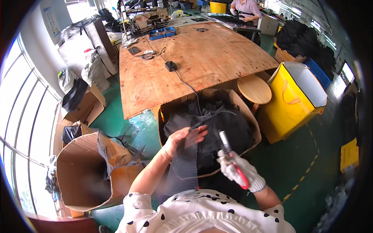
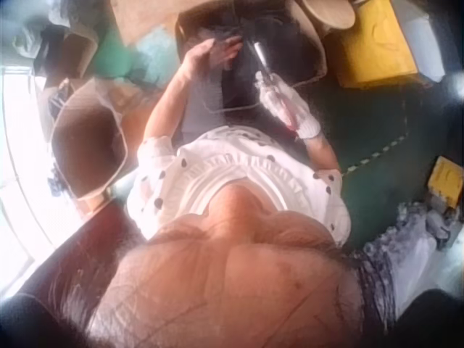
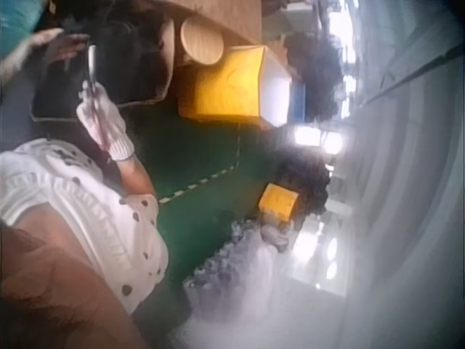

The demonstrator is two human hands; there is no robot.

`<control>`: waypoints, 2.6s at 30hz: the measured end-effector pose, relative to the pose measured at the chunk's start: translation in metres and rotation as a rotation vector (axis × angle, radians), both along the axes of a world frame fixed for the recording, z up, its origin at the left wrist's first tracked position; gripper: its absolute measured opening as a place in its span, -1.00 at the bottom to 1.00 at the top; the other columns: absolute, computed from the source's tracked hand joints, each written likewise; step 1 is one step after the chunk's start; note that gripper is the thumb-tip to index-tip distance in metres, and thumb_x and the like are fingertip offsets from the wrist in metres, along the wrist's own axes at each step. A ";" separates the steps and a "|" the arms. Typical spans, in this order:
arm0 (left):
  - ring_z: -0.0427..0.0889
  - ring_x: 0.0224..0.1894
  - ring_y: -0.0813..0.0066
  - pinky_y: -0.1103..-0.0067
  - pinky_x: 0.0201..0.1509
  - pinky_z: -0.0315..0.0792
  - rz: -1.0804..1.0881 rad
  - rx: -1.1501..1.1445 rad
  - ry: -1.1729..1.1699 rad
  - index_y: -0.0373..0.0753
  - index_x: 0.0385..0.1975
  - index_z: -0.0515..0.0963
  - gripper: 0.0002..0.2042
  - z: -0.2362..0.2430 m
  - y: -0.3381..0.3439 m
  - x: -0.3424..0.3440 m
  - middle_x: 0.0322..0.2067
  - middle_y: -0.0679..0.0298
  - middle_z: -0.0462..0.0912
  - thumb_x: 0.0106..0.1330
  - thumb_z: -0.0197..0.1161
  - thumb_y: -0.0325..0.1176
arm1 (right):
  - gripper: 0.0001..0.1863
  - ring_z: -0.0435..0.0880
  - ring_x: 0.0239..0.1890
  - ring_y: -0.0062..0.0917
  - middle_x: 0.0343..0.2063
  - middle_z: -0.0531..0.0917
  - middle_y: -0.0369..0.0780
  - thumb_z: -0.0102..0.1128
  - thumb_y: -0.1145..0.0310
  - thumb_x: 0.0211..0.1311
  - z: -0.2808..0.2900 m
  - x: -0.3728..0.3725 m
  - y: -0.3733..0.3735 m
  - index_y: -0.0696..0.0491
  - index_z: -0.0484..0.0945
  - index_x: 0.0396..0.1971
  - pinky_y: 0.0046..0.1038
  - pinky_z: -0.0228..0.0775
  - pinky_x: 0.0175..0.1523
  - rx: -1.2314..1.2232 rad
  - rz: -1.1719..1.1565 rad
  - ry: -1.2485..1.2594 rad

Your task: The person trims excess threads and material from black mesh pieces using scissors.

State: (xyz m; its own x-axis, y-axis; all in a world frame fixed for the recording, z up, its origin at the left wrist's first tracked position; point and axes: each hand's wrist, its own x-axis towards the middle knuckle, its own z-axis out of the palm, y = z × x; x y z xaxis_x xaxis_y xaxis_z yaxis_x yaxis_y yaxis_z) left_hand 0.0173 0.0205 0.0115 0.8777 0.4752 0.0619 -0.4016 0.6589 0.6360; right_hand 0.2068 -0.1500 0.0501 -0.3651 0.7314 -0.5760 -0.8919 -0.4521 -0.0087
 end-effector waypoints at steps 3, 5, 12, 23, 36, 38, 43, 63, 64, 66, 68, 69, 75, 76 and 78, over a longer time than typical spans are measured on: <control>0.16 0.29 0.14 0.36 0.35 0.03 -0.008 0.020 -0.011 -0.45 0.00 0.35 -0.46 0.001 -0.001 0.001 0.27 -0.06 0.08 0.15 0.22 -0.14 | -0.72 0.38 -0.72 -0.79 -0.71 0.40 -0.47 -0.20 0.03 0.36 -0.016 -0.010 0.007 -0.11 0.41 -0.27 -0.69 0.19 -0.72 0.070 0.201 -0.289; 0.20 0.27 0.16 0.35 0.35 0.05 0.002 0.027 -0.017 -0.47 0.01 0.34 -0.44 -0.001 -0.002 -0.001 0.25 -0.06 0.13 0.15 0.23 -0.14 | -0.70 0.37 -0.73 -0.78 -0.70 0.40 -0.47 -0.19 0.00 0.35 -0.018 -0.013 0.012 -0.11 0.40 -0.29 -0.70 0.19 -0.72 0.068 0.246 -0.380; 0.42 0.09 0.33 0.42 0.29 0.15 0.020 0.117 0.068 -0.47 -0.04 0.38 -0.50 -0.022 -0.001 -0.004 -0.01 0.10 0.47 0.22 0.16 -0.12 | -0.66 0.32 -0.75 -0.74 -0.69 0.36 -0.44 -0.13 -0.09 0.29 -0.021 -0.016 0.026 -0.11 0.39 -0.30 -0.70 0.18 -0.73 0.301 0.304 -0.509; 0.47 0.00 0.44 0.56 0.17 0.21 0.014 0.268 0.268 -0.34 -0.01 0.42 -0.57 -0.031 0.009 -0.004 -0.15 0.22 0.55 0.30 0.03 -0.11 | -0.59 0.34 -0.81 -0.69 -0.70 0.42 -0.35 -0.01 -0.09 0.23 -0.024 -0.019 0.037 -0.01 0.37 -0.28 -0.67 0.19 -0.78 0.558 0.258 -0.757; 0.52 -0.50 0.06 0.37 -0.40 0.40 0.209 1.365 0.587 -0.31 -0.38 0.43 -0.82 0.002 -0.022 -0.001 -0.59 0.06 0.48 0.32 0.02 -0.31 | -0.45 0.25 -0.80 -0.72 -0.74 0.28 -0.36 0.05 -0.23 0.11 -0.010 0.029 0.010 0.02 0.25 -0.40 -0.68 0.13 -0.72 1.024 -0.219 -0.796; 0.55 -0.44 -0.02 0.25 -0.38 0.41 0.261 1.509 0.681 -0.29 -0.42 0.40 -0.76 0.001 -0.041 0.013 -0.56 0.01 0.51 0.26 0.13 -0.21 | -0.42 0.28 -0.77 -0.67 -0.74 0.28 -0.35 -0.03 -0.24 0.15 -0.013 0.035 0.000 0.06 0.29 -0.31 -0.63 0.16 -0.67 0.990 -0.323 -0.880; 0.60 -0.44 0.03 0.27 -0.37 0.49 0.261 1.603 0.933 -0.18 0.18 0.18 -0.40 0.019 -0.045 0.074 -0.53 -0.01 0.59 0.20 0.17 -0.06 | -0.42 0.24 -0.83 -0.60 -0.83 0.23 -0.33 -0.03 -0.29 0.11 -0.022 0.036 -0.008 0.00 0.18 -0.44 -0.61 0.09 -0.76 0.918 -0.478 -0.925; 0.60 -0.10 0.16 0.34 -0.06 0.50 -0.216 1.439 1.439 -0.03 0.09 0.37 -0.48 -0.251 0.049 0.049 -0.17 0.08 0.60 0.13 0.16 0.01 | -0.74 0.23 -0.67 -0.64 -0.65 0.26 -0.38 -0.16 0.08 0.32 0.037 0.117 0.004 -0.04 0.35 -0.26 -0.58 0.14 -0.61 0.722 -0.916 -1.199; 0.59 -0.09 0.17 0.35 -0.05 0.50 -0.229 1.470 1.405 -0.05 0.02 0.45 -0.53 -0.259 0.053 0.053 -0.15 0.07 0.60 0.13 0.14 0.00 | -0.71 0.24 -0.67 -0.63 -0.65 0.27 -0.37 -0.15 0.05 0.32 0.039 0.121 0.002 -0.04 0.35 -0.25 -0.57 0.16 -0.61 0.775 -0.859 -1.223; 0.57 -0.06 0.15 0.34 -0.03 0.49 -0.284 1.389 1.450 -0.11 -0.09 0.54 -0.62 -0.297 0.066 0.062 -0.11 0.06 0.57 0.15 0.12 -0.08 | -0.55 0.29 -0.60 -0.60 -0.60 0.30 -0.35 0.00 -0.08 0.19 0.037 0.128 -0.004 -0.04 0.31 -0.10 -0.58 0.15 -0.63 0.668 -0.969 -1.216; 0.55 -0.02 0.11 0.33 0.00 0.47 -0.109 1.407 1.368 -0.15 -0.09 0.53 -0.66 -0.339 0.073 0.070 -0.10 0.02 0.56 0.17 0.10 -0.18 | -0.49 0.30 -0.60 -0.60 -0.60 0.31 -0.34 0.06 -0.10 0.15 0.039 0.128 -0.005 -0.04 0.31 -0.07 -0.58 0.13 -0.66 0.581 -1.055 -1.205; 0.52 0.00 0.08 0.32 0.04 0.45 -0.178 1.278 1.437 -0.17 -0.08 0.53 -0.67 -0.314 0.067 0.085 -0.08 -0.01 0.54 0.16 0.10 -0.25 | -0.54 0.28 -0.63 -0.61 -0.63 0.30 -0.34 0.05 -0.07 0.17 0.041 0.124 -0.007 -0.04 0.32 -0.10 -0.58 0.10 -0.67 0.567 -1.070 -1.205; 0.58 -0.07 0.15 0.39 -0.03 0.51 -0.174 1.259 1.521 -0.25 -0.24 0.59 -0.78 -0.421 0.093 0.101 -0.16 0.06 0.60 0.17 0.08 -0.37 | -0.79 0.16 -0.89 -0.58 -0.81 0.25 -0.32 -0.18 0.20 0.29 0.068 0.074 0.017 -0.06 0.29 -0.51 -0.48 0.06 -0.83 0.303 -1.151 -1.198; 0.59 -0.07 0.16 0.40 -0.04 0.51 -0.190 1.245 1.512 -0.25 -0.25 0.59 -0.78 -0.423 0.095 0.108 -0.17 0.07 0.60 0.17 0.08 -0.37 | -0.80 0.21 -0.88 -0.52 -0.82 0.28 -0.28 -0.16 0.20 0.27 0.068 0.068 0.017 -0.07 0.27 -0.53 -0.45 0.10 -0.83 0.302 -1.109 -1.239; 0.59 -0.08 0.17 0.40 -0.05 0.51 -0.224 1.238 1.497 -0.24 -0.26 0.59 -0.79 -0.423 0.102 0.116 -0.18 0.07 0.61 0.17 0.07 -0.37 | -0.79 0.30 -0.86 -0.40 -0.82 0.34 -0.20 -0.10 0.20 0.23 0.061 0.054 0.021 -0.09 0.25 -0.57 -0.37 0.18 -0.84 0.362 -0.957 -1.296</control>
State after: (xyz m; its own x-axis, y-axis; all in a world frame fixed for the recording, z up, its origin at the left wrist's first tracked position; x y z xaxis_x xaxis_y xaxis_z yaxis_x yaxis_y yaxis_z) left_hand 0.1335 0.1226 -0.4119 0.5593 0.6526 -0.5112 0.8265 -0.3913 0.4047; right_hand 0.2613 -0.1291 0.1114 0.8267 0.5497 0.1205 -0.1442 0.4139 -0.8988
